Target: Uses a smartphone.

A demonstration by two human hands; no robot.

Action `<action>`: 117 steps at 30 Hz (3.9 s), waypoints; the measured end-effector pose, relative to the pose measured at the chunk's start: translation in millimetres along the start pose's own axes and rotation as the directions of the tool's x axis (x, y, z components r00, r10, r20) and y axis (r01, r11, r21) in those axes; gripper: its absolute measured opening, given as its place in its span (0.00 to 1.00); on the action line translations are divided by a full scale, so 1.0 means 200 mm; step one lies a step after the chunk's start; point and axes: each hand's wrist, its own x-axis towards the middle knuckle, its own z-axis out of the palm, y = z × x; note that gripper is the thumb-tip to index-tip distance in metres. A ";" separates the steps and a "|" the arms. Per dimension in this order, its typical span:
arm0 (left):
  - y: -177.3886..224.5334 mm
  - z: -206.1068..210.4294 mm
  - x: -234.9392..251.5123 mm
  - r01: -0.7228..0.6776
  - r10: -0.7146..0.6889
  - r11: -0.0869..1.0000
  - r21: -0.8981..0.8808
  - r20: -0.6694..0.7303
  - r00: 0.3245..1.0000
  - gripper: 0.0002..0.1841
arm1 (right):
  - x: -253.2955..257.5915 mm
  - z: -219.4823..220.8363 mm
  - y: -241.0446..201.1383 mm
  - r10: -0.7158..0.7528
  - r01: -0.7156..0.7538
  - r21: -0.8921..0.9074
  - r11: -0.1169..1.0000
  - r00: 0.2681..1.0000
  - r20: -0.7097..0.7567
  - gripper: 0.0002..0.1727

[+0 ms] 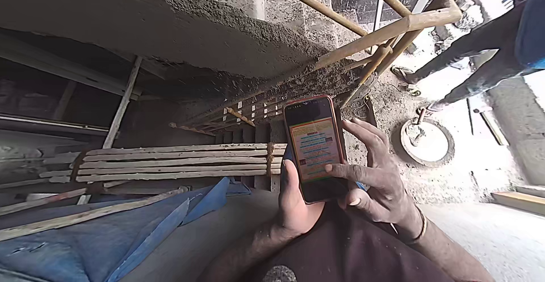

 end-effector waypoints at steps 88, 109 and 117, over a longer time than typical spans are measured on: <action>0.02 -0.01 -0.01 0.003 -0.003 1.000 -0.016 0.020 1.000 0.32 | 0.00 0.03 0.00 -0.002 0.002 0.024 1.000 1.000 0.003 0.27; 0.02 0.00 -0.01 0.010 -0.010 1.000 -0.007 0.014 1.000 0.32 | 0.00 0.03 0.01 -0.004 0.004 0.024 1.000 1.000 0.003 0.27; 0.02 0.00 -0.01 0.000 0.000 1.000 -0.005 0.009 1.000 0.31 | 0.00 0.03 0.00 0.003 -0.003 0.018 1.000 1.000 0.002 0.27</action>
